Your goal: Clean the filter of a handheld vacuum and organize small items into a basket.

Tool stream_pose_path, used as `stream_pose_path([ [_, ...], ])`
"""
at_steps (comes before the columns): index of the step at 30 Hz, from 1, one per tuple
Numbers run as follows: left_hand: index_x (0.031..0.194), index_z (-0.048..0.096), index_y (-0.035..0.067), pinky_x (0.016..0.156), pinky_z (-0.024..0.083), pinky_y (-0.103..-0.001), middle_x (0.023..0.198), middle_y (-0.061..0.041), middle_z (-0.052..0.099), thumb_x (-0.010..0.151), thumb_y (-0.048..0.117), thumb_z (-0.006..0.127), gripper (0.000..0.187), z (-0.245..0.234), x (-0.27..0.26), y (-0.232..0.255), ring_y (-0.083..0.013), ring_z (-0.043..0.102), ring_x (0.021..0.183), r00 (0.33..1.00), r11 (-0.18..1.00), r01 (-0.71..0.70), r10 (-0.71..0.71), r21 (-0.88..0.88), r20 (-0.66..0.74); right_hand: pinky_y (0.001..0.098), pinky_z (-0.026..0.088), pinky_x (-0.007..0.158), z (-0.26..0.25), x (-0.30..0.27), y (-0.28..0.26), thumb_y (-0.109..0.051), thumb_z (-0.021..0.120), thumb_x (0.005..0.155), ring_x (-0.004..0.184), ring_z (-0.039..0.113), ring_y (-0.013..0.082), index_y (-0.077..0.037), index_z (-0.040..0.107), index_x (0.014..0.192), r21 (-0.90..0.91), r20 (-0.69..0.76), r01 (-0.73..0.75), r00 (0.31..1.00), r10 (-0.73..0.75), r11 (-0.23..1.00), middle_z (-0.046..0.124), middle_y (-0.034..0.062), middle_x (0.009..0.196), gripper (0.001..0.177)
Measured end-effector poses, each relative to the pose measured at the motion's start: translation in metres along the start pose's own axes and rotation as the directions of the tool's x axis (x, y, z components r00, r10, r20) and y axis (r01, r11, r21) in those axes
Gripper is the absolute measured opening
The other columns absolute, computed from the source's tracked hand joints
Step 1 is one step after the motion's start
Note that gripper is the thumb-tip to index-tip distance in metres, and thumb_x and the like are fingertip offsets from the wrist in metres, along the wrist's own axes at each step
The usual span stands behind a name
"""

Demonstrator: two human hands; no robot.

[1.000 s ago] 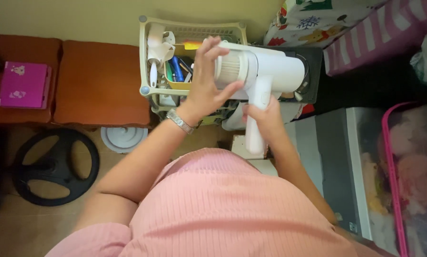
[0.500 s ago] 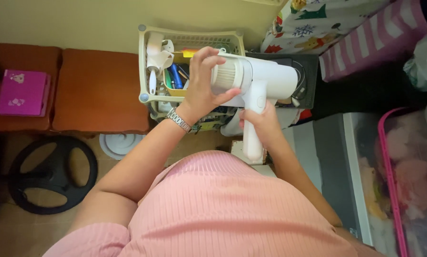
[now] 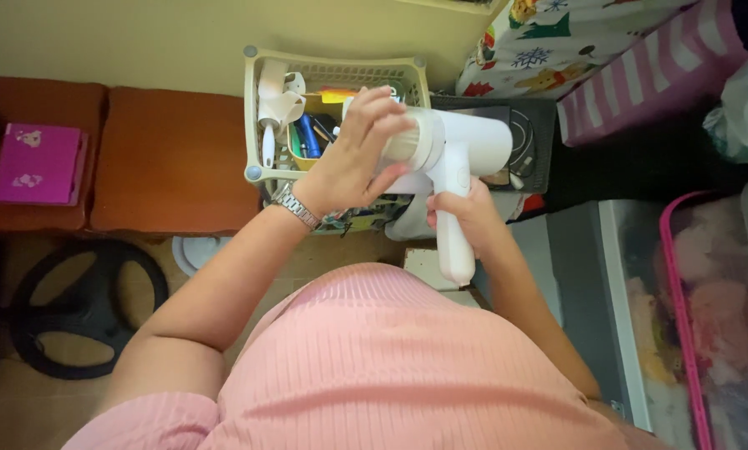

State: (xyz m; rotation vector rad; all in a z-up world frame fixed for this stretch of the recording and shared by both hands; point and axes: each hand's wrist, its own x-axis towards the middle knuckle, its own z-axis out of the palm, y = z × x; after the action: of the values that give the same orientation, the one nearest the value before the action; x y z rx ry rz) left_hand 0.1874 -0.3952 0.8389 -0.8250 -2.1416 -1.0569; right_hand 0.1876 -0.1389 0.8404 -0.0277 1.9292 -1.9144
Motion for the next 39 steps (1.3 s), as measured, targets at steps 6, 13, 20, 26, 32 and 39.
stream_pose_path([
  [6,0.152,0.037,0.008,0.134,0.014,-0.05,0.158,-0.015,0.033,0.102,0.059,0.047,0.072,-0.003,0.0,0.004,-0.0355,0.026,0.154,0.999,0.99,0.018,-0.025,-0.137,-0.045,0.0322,0.054,0.059,0.001,0.001,0.01,-0.008,0.07,0.078,0.063,0.064,0.0165,0.0,0.06,0.102,-0.023,0.027,0.014,1.0,-0.014,1.0,0.065,0.0067,0.079,0.027],
  [13,0.169,0.019,0.01,0.137,-0.001,-0.041,0.177,-0.008,0.014,0.114,0.057,0.016,0.072,-0.008,0.013,-0.009,-0.0257,0.008,0.165,0.917,0.902,0.267,-0.346,-0.34,-0.199,0.0328,0.054,0.056,0.008,-0.004,0.005,-0.01,0.069,0.073,0.061,0.065,0.0164,-0.003,0.06,0.103,-0.002,-0.066,-0.031,0.997,0.03,1.0,0.067,0.0058,0.079,0.031],
  [20,0.168,0.017,0.007,0.137,-0.001,-0.044,0.176,-0.008,0.013,0.119,0.052,0.024,0.067,0.015,0.044,-0.01,-0.0242,0.017,0.166,0.925,0.956,0.238,-0.276,-0.17,-0.26,0.0329,0.054,0.059,0.017,-0.001,0.004,-0.01,0.068,0.079,0.064,0.065,0.0169,0.003,0.063,0.101,-0.074,-0.012,0.054,0.998,-0.055,0.996,0.068,0.0092,0.081,0.026],
  [26,0.173,0.019,0.004,0.137,0.017,-0.055,0.17,-0.019,0.022,0.118,0.044,0.037,0.07,0.035,0.025,-0.073,-0.0372,0.027,0.161,0.866,0.444,0.149,-0.49,-0.883,-0.1,0.0339,0.053,0.057,0.008,-0.009,0.002,-0.009,0.07,0.078,0.061,0.063,0.0179,0.001,0.06,0.101,0.073,-0.045,0.044,0.998,-0.041,0.996,0.065,0.0098,0.079,0.027],
  [32,0.167,0.021,0.007,0.138,0.004,-0.044,0.176,-0.014,0.021,0.122,0.048,0.03,0.061,0.03,0.053,-0.013,-0.0241,0.014,0.166,0.923,0.959,0.202,-0.255,-0.199,-0.289,0.0336,0.054,0.055,0.013,-0.009,0.003,-0.008,0.07,0.075,0.06,0.064,0.0172,-0.003,0.061,0.1,0.0,-0.075,0.09,0.993,-0.09,0.996,0.064,0.0077,0.077,0.027],
  [39,0.147,0.045,0.01,0.126,0.031,-0.043,0.152,-0.016,0.045,0.109,0.046,0.056,0.053,0.005,0.05,-0.01,-0.0322,0.042,0.147,0.944,0.938,0.281,-0.308,-0.204,-0.118,0.0327,0.054,0.058,0.002,-0.003,-0.005,-0.009,0.07,0.078,0.062,0.064,0.0168,0.0,0.062,0.096,0.012,-0.11,0.156,0.982,-0.154,0.988,0.065,0.0068,0.078,0.021],
])
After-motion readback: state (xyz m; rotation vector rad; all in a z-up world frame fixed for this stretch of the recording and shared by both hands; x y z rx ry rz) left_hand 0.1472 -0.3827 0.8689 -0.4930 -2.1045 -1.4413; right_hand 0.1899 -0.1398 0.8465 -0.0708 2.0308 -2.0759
